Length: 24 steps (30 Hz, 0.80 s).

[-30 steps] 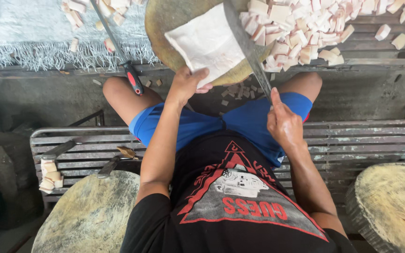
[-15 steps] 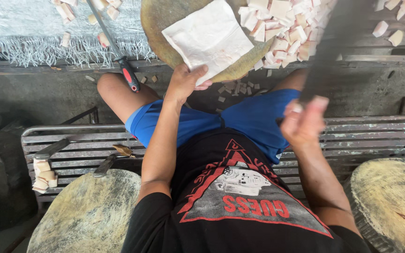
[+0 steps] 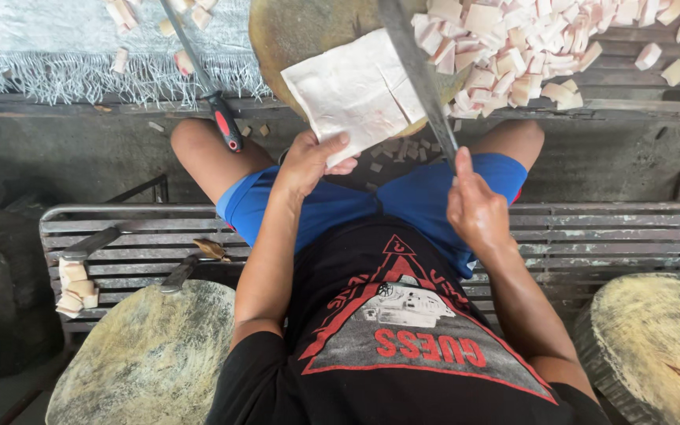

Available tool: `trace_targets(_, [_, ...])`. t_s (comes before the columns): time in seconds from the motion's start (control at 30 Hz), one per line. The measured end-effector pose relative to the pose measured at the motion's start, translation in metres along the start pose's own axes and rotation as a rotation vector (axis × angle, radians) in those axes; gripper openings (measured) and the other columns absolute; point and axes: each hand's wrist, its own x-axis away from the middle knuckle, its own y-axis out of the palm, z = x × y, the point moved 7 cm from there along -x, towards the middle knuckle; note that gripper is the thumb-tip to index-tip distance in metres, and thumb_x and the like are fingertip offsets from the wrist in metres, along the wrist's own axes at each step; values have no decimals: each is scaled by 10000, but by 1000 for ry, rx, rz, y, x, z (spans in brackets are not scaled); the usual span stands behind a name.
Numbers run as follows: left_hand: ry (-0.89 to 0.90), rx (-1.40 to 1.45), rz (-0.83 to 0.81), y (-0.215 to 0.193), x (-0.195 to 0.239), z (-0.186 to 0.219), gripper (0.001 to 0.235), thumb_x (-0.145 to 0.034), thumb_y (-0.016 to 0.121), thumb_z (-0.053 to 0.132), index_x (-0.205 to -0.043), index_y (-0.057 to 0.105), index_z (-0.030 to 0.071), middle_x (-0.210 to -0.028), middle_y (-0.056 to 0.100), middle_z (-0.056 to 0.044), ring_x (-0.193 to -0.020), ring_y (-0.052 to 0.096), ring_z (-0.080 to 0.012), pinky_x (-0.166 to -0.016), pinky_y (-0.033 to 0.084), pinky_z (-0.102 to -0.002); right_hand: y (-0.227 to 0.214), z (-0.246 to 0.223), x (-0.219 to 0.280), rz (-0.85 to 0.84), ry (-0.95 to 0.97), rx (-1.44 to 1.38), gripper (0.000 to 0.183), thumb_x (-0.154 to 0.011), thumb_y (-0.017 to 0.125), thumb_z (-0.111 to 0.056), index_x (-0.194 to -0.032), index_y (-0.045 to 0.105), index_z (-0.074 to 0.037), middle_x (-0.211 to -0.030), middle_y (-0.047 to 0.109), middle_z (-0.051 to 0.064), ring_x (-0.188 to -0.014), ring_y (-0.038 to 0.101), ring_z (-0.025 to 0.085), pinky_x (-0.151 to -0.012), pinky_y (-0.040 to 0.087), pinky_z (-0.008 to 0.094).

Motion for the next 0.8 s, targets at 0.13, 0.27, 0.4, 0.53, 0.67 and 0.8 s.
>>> trace_targets(0.13, [-9, 0, -12, 8, 10, -20, 407, -943, 723, 294, -1185, 684, -31, -981, 758, -158, -758, 762, -221, -689, 660, -352, 23, -7, -9, -112, 15, 56, 662, -918, 656, 22, -1548, 460, -27, -823, 672, 187, -605, 634, 415, -559, 511, 518])
trace_targets(0.27, [-14, 21, -13, 5, 15, -28, 410, -949, 718, 296, -1193, 682, -31, -1001, 759, -161, -781, 763, -228, -704, 658, -356, 16, -18, -18, -128, -13, 79, 726, -877, 653, 32, -1562, 423, -44, -842, 678, 215, -612, 637, 434, -558, 512, 521])
trace_targets(0.4, [-32, 2, -17, 6, 10, -33, 415, -961, 713, 299, -1194, 689, -43, -1008, 764, -168, -793, 771, -235, -712, 658, -355, -40, -28, -6, 160, -131, -50, 730, -975, 583, 103, -1627, 307, -73, -929, 661, 222, -711, 670, 393, -635, 559, 448])
trace_targets(0.53, [-40, 19, -14, 6, 14, -32, 408, -953, 710, 287, -1206, 681, -32, -1022, 761, -164, -798, 767, -231, -711, 659, -356, -42, -17, 2, 309, -4, -314, 602, -1076, 518, 122, -1600, 322, -99, -863, 636, 149, -641, 613, 332, -596, 532, 395])
trace_targets(0.67, [-36, 50, 16, 5, 20, -32, 389, -941, 714, 241, -1222, 676, -24, -1041, 749, -147, -812, 754, -222, -705, 653, -359, 38, -9, -2, -222, -13, 224, 729, -893, 652, -21, -1567, 376, 19, -754, 623, 185, -516, 600, 381, -496, 503, 484])
trace_targets(0.8, [16, 63, 0, 7, 17, -25, 358, -964, 716, 212, -1229, 690, -28, -1114, 754, -113, -928, 751, -192, -777, 682, -364, 30, 8, 15, -175, 17, 113, 721, -915, 618, -43, -1600, 390, -29, -834, 644, 172, -604, 627, 390, -558, 521, 504])
